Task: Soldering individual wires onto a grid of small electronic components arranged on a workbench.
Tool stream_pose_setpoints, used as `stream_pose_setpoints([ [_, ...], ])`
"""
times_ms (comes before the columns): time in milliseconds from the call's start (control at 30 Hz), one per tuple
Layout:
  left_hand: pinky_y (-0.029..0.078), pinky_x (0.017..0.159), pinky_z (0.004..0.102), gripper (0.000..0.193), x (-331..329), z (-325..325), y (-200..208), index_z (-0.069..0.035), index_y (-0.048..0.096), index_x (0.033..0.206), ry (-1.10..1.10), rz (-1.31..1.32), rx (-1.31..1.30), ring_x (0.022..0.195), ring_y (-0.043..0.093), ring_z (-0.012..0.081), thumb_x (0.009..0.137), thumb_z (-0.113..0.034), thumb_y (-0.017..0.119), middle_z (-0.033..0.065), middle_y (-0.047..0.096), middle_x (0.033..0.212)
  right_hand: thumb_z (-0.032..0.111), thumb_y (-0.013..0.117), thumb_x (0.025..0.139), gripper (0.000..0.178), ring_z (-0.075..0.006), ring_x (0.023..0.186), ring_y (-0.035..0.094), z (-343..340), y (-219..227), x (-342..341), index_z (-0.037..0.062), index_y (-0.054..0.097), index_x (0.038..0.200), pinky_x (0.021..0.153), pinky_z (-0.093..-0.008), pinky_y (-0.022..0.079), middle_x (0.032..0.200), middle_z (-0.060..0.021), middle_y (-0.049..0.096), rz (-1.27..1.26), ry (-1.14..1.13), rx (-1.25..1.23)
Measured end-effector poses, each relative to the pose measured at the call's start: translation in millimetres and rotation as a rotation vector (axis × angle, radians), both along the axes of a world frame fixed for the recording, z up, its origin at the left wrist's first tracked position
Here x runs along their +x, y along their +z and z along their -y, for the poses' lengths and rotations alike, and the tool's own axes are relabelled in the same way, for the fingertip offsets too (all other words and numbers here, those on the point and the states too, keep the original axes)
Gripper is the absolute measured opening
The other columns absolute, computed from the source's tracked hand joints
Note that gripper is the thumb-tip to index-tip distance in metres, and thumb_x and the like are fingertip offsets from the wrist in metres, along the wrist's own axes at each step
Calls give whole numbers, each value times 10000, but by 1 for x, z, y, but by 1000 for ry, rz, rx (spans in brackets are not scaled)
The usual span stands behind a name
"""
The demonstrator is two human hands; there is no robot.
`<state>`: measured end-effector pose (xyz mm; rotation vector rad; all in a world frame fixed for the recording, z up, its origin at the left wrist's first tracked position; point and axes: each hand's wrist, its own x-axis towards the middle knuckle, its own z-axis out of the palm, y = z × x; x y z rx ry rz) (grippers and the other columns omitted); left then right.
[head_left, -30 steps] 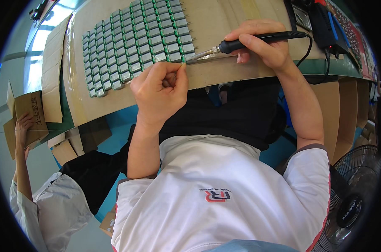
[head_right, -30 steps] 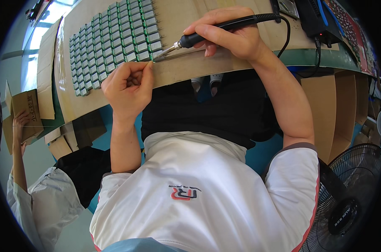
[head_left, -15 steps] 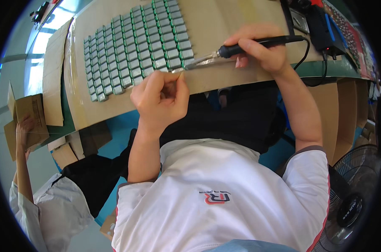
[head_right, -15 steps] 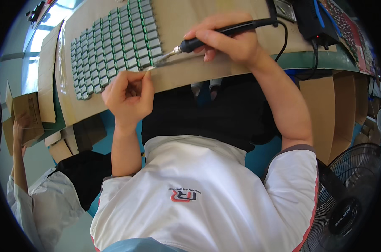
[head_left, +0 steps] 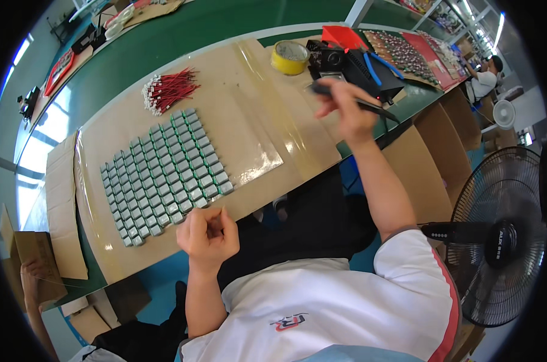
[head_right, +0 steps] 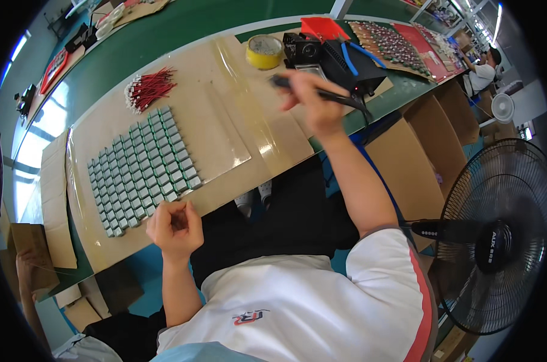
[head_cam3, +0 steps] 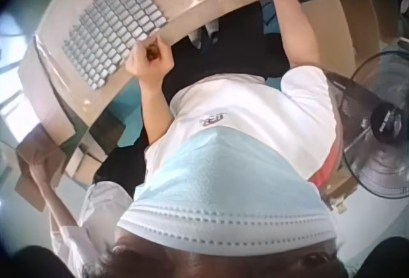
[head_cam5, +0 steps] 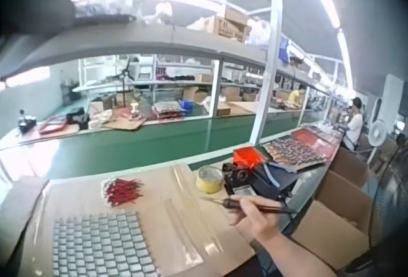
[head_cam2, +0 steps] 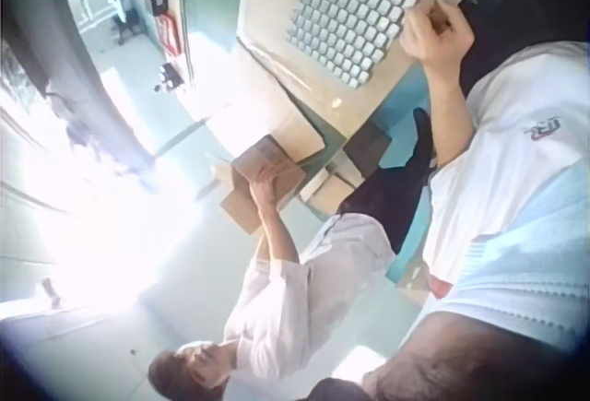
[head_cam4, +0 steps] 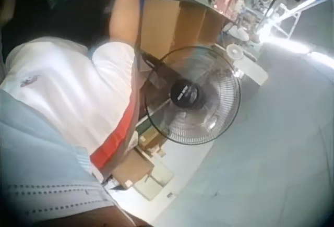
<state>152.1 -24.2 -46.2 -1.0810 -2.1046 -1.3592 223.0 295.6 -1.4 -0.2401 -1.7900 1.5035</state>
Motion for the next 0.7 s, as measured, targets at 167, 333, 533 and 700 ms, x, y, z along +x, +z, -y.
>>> stream_pose_setpoints([
  [167,321,388,241,203,-5,-3,2,-80,536,712,-48,-28,44,387,423,106,738,18,712,-22,448,543,172,613,994,268,-143,680,694,-44,11,17,-57,704,1098,659,-254,577,778,-119,715,-115,-525,148],
  [333,403,407,319,170,-7,18,2,-87,554,690,-18,-38,36,427,502,189,693,8,695,31,492,569,248,638,989,303,-164,849,708,-52,-15,-14,4,701,1157,633,-284,575,998,-135,726,28,-505,151],
  [533,465,472,393,186,-3,8,1,-65,513,762,-165,-29,160,534,586,296,711,-82,692,92,537,657,357,731,916,361,-133,781,666,-131,-24,8,60,724,1122,543,-261,551,941,-84,713,159,-668,-22],
  [700,453,480,362,207,6,27,-6,-77,517,802,-93,-63,199,549,586,267,713,-59,703,52,551,703,367,695,940,413,-140,753,668,-50,-10,-33,11,676,1148,567,-238,567,1040,-85,722,85,-602,-39],
])
